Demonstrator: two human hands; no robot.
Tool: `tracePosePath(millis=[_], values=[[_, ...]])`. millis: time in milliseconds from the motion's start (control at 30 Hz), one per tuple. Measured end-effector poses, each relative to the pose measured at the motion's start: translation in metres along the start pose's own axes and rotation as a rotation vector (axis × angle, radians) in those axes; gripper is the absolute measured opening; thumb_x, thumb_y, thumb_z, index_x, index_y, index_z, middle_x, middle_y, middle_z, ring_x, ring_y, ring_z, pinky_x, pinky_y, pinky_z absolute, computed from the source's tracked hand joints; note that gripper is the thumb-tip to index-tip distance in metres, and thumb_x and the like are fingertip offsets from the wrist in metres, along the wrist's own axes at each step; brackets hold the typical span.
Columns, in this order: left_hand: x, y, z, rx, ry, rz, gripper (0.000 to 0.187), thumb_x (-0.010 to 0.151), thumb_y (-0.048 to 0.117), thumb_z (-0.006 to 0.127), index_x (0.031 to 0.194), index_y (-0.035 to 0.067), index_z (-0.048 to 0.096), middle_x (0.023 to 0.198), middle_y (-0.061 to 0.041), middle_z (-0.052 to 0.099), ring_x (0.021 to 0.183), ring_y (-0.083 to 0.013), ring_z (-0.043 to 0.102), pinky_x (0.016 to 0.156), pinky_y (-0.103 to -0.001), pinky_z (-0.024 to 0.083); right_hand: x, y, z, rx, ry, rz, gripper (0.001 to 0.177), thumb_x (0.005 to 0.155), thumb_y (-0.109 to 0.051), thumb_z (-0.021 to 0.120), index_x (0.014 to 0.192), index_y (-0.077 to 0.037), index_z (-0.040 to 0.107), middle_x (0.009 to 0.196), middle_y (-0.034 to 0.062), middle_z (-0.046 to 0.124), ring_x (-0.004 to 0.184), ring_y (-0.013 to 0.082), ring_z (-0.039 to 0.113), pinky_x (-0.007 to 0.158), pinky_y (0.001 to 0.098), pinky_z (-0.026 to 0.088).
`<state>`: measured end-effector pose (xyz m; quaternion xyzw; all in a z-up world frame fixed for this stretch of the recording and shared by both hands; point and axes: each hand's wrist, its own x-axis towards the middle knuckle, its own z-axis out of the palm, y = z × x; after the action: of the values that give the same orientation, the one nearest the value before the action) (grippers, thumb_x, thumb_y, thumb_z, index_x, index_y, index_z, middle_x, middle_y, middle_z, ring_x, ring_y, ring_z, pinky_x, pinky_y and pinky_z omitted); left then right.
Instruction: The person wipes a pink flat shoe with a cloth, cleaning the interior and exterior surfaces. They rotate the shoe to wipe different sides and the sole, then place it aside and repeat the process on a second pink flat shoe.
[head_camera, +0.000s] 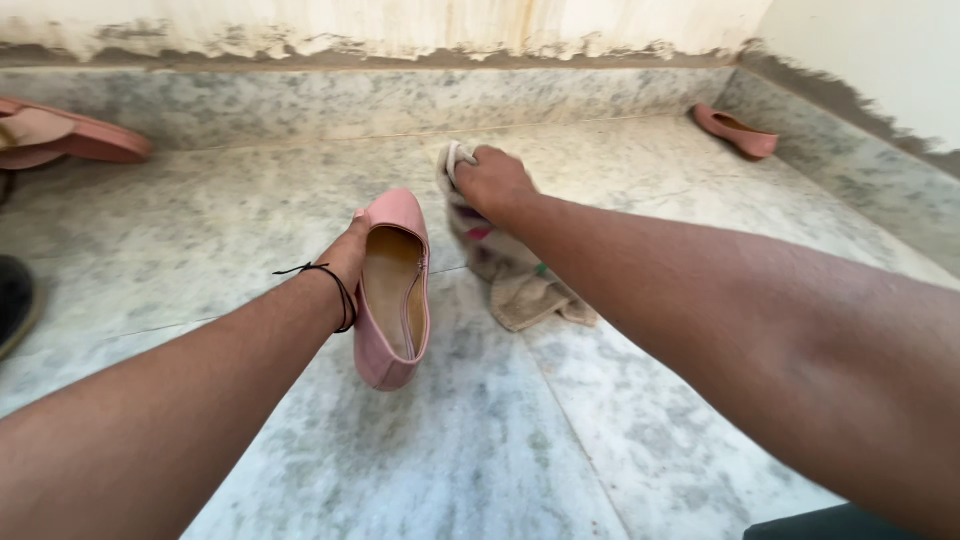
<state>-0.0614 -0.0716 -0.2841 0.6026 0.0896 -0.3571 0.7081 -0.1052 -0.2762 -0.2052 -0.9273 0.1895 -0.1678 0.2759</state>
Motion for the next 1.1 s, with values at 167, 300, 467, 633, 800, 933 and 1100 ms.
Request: tracePosePath(millis=[167,300,467,633,800,933,1100], values=[[0.017,-0.008,-0.04,0.172,0.337,0.05,0.084,0.088,0.072,0.057,0.142,0.006,0.057,0.135,-0.015,0.067,0.117,-0.0297,0.068,0.096,-0.045,0.057,-0.019,-0.005,0.056,0.502,-0.326,0.149,0.03,0.093,-0.03,0.06,0.114,-0.011,0.071,0.095,0.0076,0.07,0.087,0.0227,0.066,0.078,0.0443,0.055],[0.026,-0.008,-0.074,0.539,0.531,0.055,0.089,0.089,0.071,0.063,0.141,0.0,0.056,0.135,-0.023,0.061,0.113,-0.0351,0.064,0.093,-0.047,0.052,-0.035,-0.014,0.076,0.51,-0.34,0.294,0.028,0.094,-0.028,0.065,0.12,-0.018,0.068,0.094,0.0,0.071,0.086,0.016,0.065,0.075,0.0382,0.055],[0.02,0.01,-0.085,0.875,0.429,0.201,0.069,0.087,0.058,0.066,0.119,-0.002,0.074,0.112,-0.022,0.077,0.099,-0.0305,0.078,0.084,-0.042,0.063,-0.038,-0.022,0.084,0.407,-0.345,0.24,0.025,0.095,-0.023,0.064,0.117,-0.014,0.071,0.084,0.0073,0.065,0.072,0.0162,0.058,0.063,0.0369,0.049],[0.008,0.024,-0.091,1.142,0.349,0.161,0.054,0.083,0.043,0.083,0.115,0.0,0.073,0.109,-0.021,0.076,0.095,-0.0301,0.077,0.082,-0.039,0.062,-0.037,-0.033,0.088,0.388,-0.29,0.108,0.032,0.091,-0.008,0.054,0.118,-0.015,0.07,0.086,0.0043,0.069,0.07,0.0156,0.061,0.063,0.035,0.051],[0.009,0.021,-0.109,1.121,0.493,0.249,0.022,0.083,0.023,0.081,0.101,0.011,0.083,0.102,-0.015,0.078,0.087,-0.0265,0.074,0.076,-0.037,0.06,-0.03,-0.049,0.097,0.58,-0.463,-0.006,0.025,0.095,-0.005,0.054,0.113,-0.006,0.07,0.095,0.0044,0.073,0.08,0.0139,0.067,0.066,0.0332,0.056],[0.006,0.023,-0.113,1.009,0.446,0.187,0.015,0.087,0.01,0.07,0.098,0.01,0.081,0.095,-0.012,0.081,0.073,-0.0244,0.08,0.068,-0.035,0.064,-0.028,-0.065,0.108,0.397,-0.687,0.028,0.04,0.089,-0.002,0.056,0.123,-0.011,0.075,0.105,0.005,0.076,0.092,0.013,0.069,0.079,0.0293,0.057],[-0.005,0.026,-0.113,1.0,0.361,0.188,0.029,0.082,0.006,0.077,0.11,0.014,0.07,0.095,-0.007,0.079,0.072,-0.0199,0.077,0.069,-0.032,0.062,-0.034,-0.071,0.116,0.13,-0.607,-0.044,0.053,0.08,-0.023,0.075,0.132,-0.018,0.069,0.12,0.0012,0.065,0.102,0.021,0.071,0.089,0.0339,0.059]])
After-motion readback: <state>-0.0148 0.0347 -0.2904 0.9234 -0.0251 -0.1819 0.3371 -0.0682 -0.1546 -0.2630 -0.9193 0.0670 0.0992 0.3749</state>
